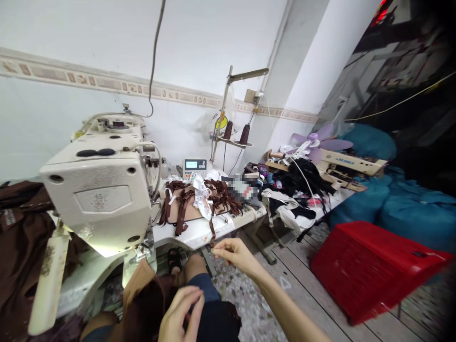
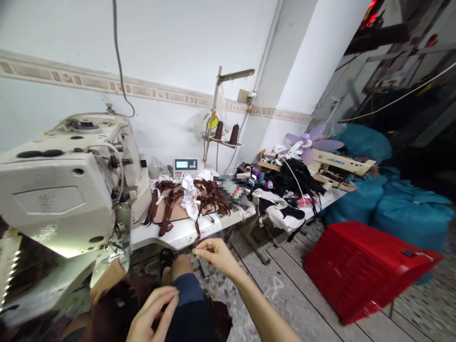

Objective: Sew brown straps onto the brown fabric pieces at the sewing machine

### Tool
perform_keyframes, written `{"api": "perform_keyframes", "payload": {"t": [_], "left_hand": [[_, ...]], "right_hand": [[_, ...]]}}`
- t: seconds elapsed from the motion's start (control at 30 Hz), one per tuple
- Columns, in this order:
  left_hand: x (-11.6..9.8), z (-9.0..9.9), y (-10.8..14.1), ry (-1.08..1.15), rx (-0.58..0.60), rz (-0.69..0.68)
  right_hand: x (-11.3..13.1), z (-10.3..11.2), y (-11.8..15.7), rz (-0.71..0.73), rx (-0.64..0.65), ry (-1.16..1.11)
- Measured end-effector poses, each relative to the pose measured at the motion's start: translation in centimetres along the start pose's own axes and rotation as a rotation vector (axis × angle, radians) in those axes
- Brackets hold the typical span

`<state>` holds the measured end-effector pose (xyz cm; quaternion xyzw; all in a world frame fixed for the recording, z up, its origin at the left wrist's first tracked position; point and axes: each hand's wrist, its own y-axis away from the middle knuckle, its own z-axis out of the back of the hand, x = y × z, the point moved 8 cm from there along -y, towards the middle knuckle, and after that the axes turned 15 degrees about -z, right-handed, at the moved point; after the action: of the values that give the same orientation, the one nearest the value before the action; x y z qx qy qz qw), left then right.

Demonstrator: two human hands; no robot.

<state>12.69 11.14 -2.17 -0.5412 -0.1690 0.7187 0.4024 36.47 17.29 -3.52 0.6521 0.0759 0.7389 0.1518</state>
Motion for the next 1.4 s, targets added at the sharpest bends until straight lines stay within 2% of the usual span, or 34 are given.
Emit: {"api": "perform_keyframes", "payload": {"t": [0.1,0.17,0.27,0.37,0.47,0.67,0.83,0.97,1.13,1.4], "left_hand": [[1.0,-1.0,-4.2,-0.035,-0.028,0.032],[2.0,-2.5,-7.3,-0.097,0.003,0.024],[5.0,-5.3,-11.2,-0.192,0.056,0.080],[8.1,-7.3,-13.7,-0.283,0.079,0.159],[9.9,-8.5,-15.1,-0.369,0.118,0.221],[11.4,-9.7,-16.5,-0.432,0.198,0.305],[13.0,-9.9,-16.8,-0.373,0.166,0.334],[14.4,-9.8,-16.8,-0.273,0.095,0.331],[16.2,-10.3,-16.4,-0.156,0.017,0.365],[17.6,-10.3,-15.9,-0.043,-0.039,0.395]], "right_hand": [[-0.3,0.7,-0.4,0.001,-0.033,-0.029],[-0.1,1.5,-1.4,0.008,-0.068,-0.051],[0.2,2.5,-3.3,0.013,-0.102,-0.079],[0.3,2.6,-5.0,0.015,-0.113,-0.086],[0.3,2.7,-5.8,0.045,-0.159,-0.082],[1.7,4.6,-7.3,0.112,-0.292,-0.060],[3.0,5.9,-9.8,0.097,-0.321,-0.056],[2.7,5.7,-11.2,0.050,-0.291,-0.117],[1.4,4.9,-11.7,-0.021,-0.258,-0.276],[0.6,4.6,-11.8,-0.039,-0.267,-0.472]]}}
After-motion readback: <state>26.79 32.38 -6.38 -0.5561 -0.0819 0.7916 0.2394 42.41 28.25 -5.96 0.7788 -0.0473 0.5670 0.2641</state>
